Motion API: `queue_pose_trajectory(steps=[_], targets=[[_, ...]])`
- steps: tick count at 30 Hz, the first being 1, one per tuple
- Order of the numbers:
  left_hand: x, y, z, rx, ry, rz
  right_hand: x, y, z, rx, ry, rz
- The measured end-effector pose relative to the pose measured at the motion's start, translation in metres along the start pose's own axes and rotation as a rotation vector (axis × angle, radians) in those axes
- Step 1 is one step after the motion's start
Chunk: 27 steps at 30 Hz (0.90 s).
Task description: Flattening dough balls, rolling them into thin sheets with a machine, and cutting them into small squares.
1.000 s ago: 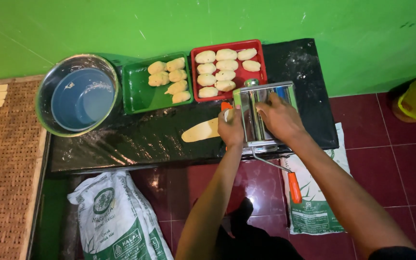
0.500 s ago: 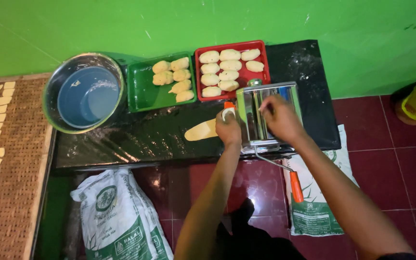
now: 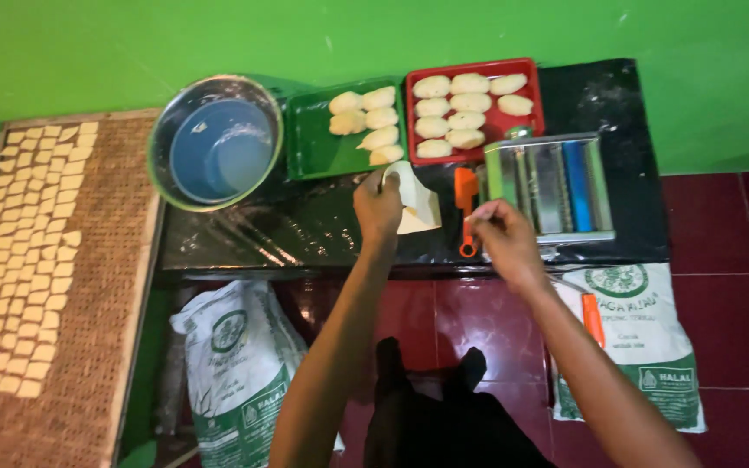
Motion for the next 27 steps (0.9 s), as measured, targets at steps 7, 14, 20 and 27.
queue_pose_trajectory(steps=[7, 14, 20, 27], targets=[[0.025, -0.121, 0.012, 0.036, 0.041, -0.215, 0.12, 0.101, -0.013, -0.056, 0.248, 0.044], [-0.016, -0.226, 0.056, 0.132, 0.023, -0.161, 0.245, 0.132, 0.01, 0.044, 0.336, -0.214], [-0.08, -0.278, 0.094, 0.201, -0.041, -0.134, 0.19, 0.142, 0.018, 0.002, 0.27, -0.341], [-0.11, -0.3, 0.113, 0.196, -0.13, -0.109, 0.107, 0.21, 0.043, -0.273, 0.077, -0.873]])
Point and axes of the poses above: each hand's wrist, its own z-axis towards the middle knuckle, its own y-axis out of the palm, x = y × z, the point moved 9 cm from there along z, towards the middle knuckle, and after that the axes turned 8 degrees about -z, right-handed, at the moved point
